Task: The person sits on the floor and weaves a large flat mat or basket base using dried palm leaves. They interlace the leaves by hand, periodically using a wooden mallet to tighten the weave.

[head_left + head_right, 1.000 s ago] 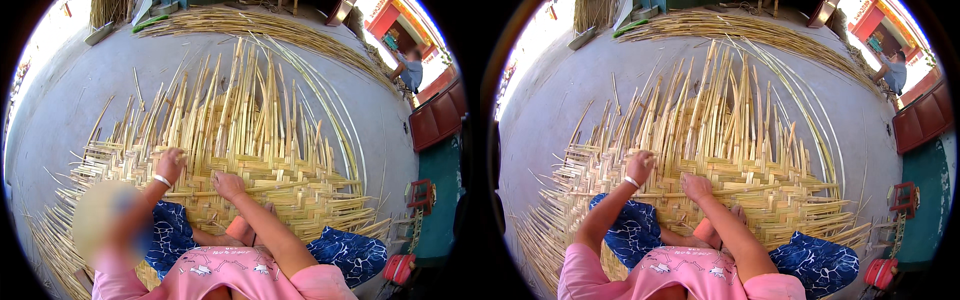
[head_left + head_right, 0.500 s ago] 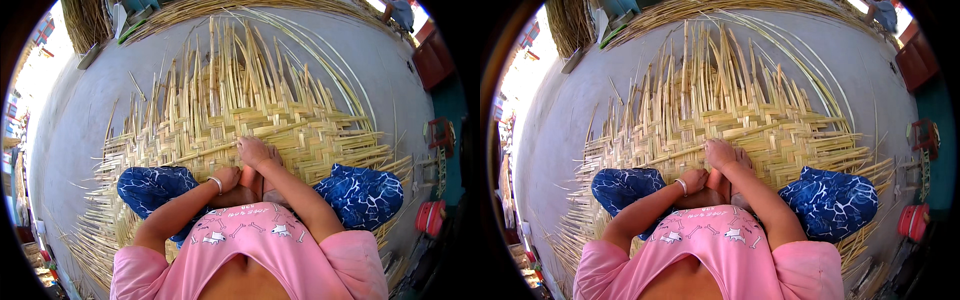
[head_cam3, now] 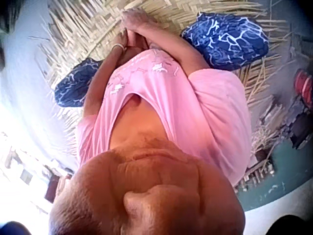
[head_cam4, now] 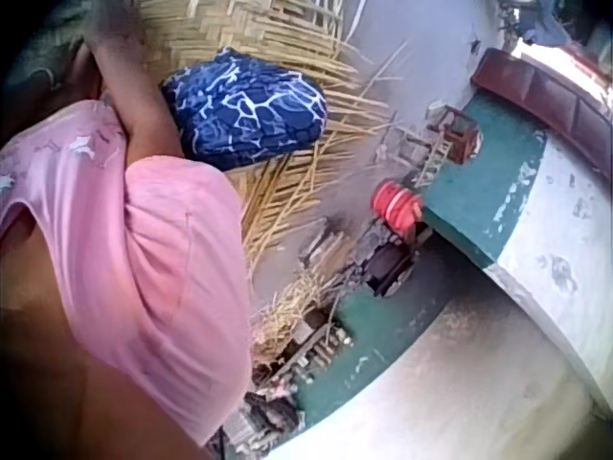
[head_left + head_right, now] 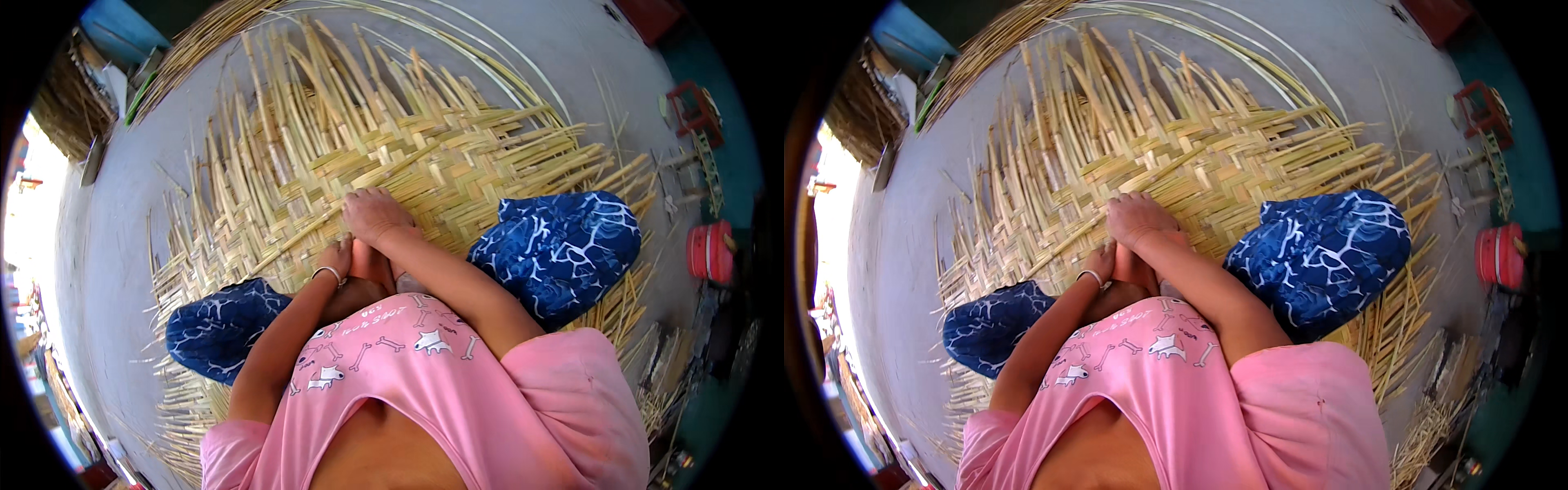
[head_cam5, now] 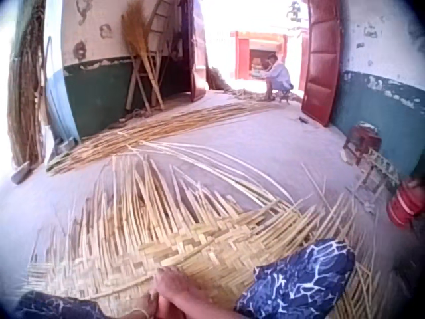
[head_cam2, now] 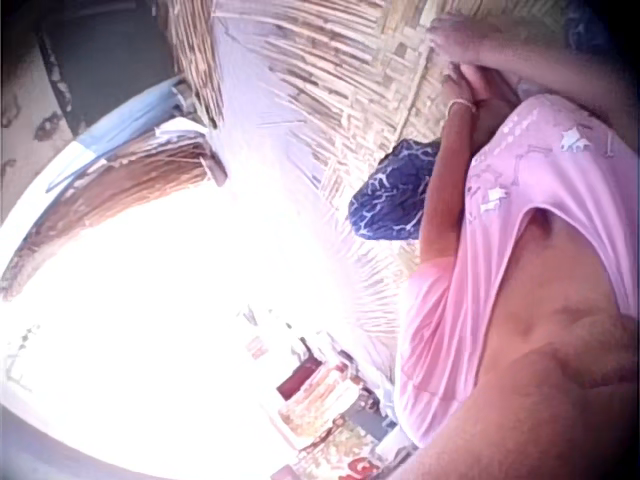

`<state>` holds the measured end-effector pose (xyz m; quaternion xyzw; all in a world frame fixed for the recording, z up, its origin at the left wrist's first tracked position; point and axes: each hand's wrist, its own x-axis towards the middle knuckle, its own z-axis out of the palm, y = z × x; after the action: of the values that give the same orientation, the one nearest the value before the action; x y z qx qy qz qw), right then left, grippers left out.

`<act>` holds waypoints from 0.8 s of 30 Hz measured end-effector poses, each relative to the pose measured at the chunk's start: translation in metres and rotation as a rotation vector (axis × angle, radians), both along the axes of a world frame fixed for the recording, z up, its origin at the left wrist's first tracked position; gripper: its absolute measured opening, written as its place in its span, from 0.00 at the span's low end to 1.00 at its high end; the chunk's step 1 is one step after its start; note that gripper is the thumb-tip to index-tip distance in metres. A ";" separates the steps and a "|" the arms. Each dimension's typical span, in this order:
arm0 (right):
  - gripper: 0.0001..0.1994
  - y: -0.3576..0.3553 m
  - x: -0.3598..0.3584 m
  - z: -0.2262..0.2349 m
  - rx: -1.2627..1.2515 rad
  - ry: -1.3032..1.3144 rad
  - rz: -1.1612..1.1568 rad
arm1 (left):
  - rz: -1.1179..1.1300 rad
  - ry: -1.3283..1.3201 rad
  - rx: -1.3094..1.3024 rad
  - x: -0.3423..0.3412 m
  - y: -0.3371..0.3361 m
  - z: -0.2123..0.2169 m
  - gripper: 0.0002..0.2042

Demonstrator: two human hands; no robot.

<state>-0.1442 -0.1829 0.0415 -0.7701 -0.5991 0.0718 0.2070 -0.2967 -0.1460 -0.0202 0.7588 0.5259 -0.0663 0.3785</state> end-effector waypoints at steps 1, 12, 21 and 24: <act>0.12 0.002 -0.001 -0.001 -0.058 0.034 -0.033 | 0.028 0.014 0.054 -0.003 0.001 -0.010 0.35; 0.14 -0.002 0.015 -0.008 -0.159 0.253 -0.231 | 0.056 -0.155 -0.038 0.004 0.017 -0.012 0.36; 0.10 0.008 0.015 -0.021 -0.180 0.287 -0.377 | -0.141 0.124 0.017 -0.013 0.001 0.026 0.43; 0.10 0.015 0.021 -0.032 -0.177 0.325 -0.439 | 0.250 -0.162 -0.237 -0.008 -0.005 0.022 0.39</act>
<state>-0.1230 -0.1679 0.0096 -0.8748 -0.3685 0.1998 0.2429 -0.3045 -0.1508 0.0021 0.6405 0.5726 -0.0189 0.5114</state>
